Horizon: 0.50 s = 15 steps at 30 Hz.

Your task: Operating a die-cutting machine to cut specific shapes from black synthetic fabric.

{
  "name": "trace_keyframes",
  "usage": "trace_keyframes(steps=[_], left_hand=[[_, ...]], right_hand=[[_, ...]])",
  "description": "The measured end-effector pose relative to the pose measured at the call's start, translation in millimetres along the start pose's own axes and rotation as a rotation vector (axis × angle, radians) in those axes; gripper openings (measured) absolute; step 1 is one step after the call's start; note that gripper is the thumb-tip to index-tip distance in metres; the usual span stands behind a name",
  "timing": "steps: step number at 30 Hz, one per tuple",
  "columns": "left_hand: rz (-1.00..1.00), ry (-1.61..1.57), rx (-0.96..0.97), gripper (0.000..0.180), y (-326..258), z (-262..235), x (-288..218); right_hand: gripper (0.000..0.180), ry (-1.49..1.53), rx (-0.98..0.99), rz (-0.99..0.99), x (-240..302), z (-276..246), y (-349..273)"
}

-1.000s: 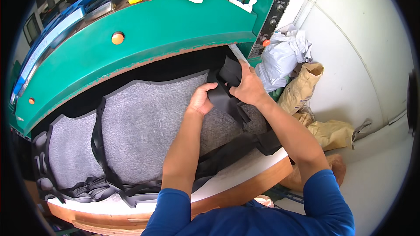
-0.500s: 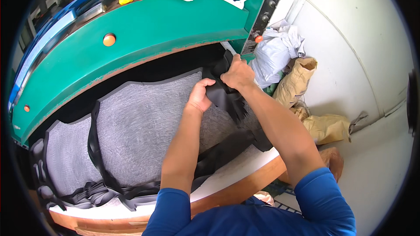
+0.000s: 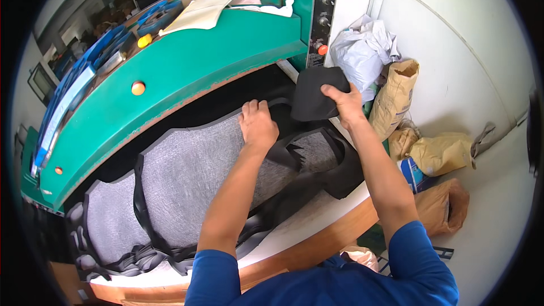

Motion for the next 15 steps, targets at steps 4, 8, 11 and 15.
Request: trace_keyframes(steps=[4,8,11,15], left_hand=[[0.103,0.09,0.332,0.047,20.6,18.6,-13.0],[0.127,0.13,0.415,0.032,15.7,34.8,-1.9],[0.184,0.132,0.364,0.016,12.1,44.0,1.7],[0.125,0.078,0.407,0.01,15.7,62.7,-7.6]], right_hand=[[0.059,0.279,0.023,-0.02,33.5,-43.8,-37.8],[0.047,0.325,0.007,-0.046,49.6,-121.1,-103.1],[0.046,0.403,-0.077,-0.028,30.0,-176.7,-166.8],[0.059,0.364,-0.393,-0.048,-21.9,-250.2,-282.9]])
Point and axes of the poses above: each hand's wrist, its own y-axis towards the middle knuckle, its own z-axis out of the palm, x = y × z, the point moved 4 cm from there along y, towards the middle knuckle, and after that the axes turned 10 degrees about z, right-handed, at the moved point
